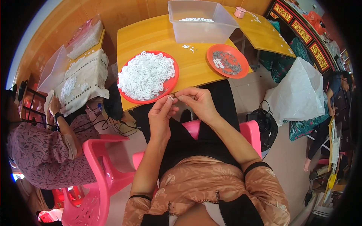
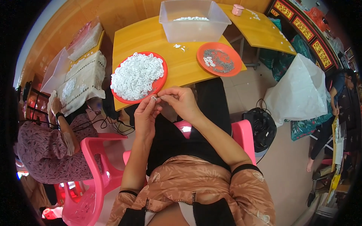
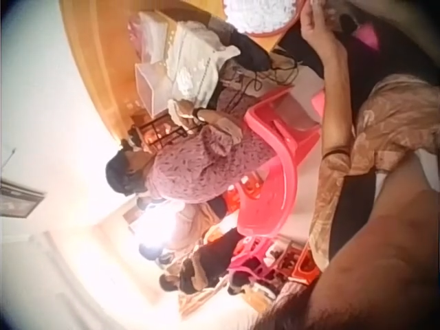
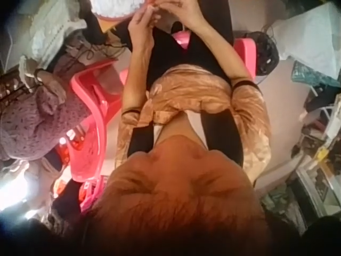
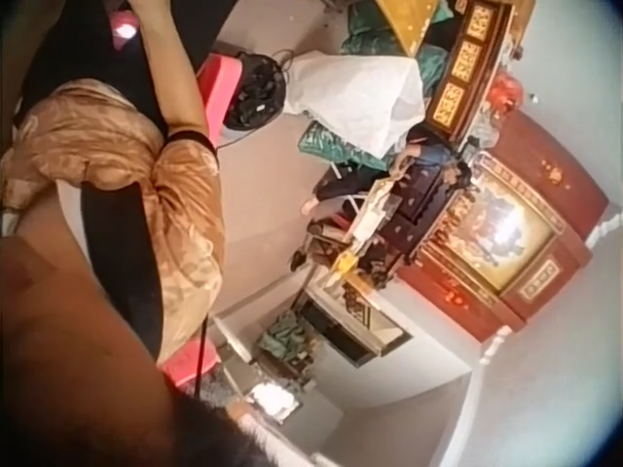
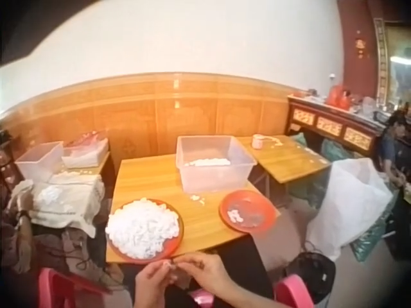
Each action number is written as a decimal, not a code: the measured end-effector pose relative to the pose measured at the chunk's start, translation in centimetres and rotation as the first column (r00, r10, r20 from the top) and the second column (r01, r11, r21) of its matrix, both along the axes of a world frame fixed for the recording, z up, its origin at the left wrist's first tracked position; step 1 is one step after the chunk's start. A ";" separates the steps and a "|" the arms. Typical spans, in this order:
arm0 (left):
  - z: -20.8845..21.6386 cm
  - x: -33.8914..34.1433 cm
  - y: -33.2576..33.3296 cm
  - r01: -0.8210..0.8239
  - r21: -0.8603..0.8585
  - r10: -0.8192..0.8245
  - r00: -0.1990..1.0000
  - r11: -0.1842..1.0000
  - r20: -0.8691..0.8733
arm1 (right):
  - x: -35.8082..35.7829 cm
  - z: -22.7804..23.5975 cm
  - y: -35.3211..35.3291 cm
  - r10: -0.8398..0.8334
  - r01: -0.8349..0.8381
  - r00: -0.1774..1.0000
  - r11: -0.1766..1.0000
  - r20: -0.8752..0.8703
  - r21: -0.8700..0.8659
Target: Manually assembling small white plastic parts on a workbench.
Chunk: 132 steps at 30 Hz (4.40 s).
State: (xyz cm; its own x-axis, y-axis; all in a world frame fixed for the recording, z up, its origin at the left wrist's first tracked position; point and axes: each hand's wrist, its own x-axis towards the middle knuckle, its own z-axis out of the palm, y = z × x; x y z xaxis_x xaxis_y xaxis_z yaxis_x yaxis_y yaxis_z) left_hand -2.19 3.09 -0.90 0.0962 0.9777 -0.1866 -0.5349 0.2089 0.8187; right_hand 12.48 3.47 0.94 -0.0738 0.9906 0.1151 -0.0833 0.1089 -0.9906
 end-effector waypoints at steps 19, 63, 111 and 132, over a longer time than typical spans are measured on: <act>0.5 0.0 -0.1 -0.022 0.051 0.024 0.999 0.998 -0.032 | -1.0 -0.1 0.1 0.019 -0.012 0.980 0.999 -0.200 0.039; 0.0 0.5 -0.2 -0.015 0.167 0.057 0.966 0.986 -0.252 | -1.3 -2.3 -0.6 -0.076 0.096 0.985 0.988 -0.157 0.124; -0.7 -2.9 2.6 -0.109 0.041 0.105 0.991 0.993 0.081 | -2.7 17.2 -7.5 0.822 -0.302 -0.085 0.518 -0.564 0.800; -0.6 -3.2 2.9 -0.138 0.041 0.133 0.987 0.990 0.095 | -2.8 -3.6 12.8 -0.410 -0.409 0.393 0.724 0.823 0.556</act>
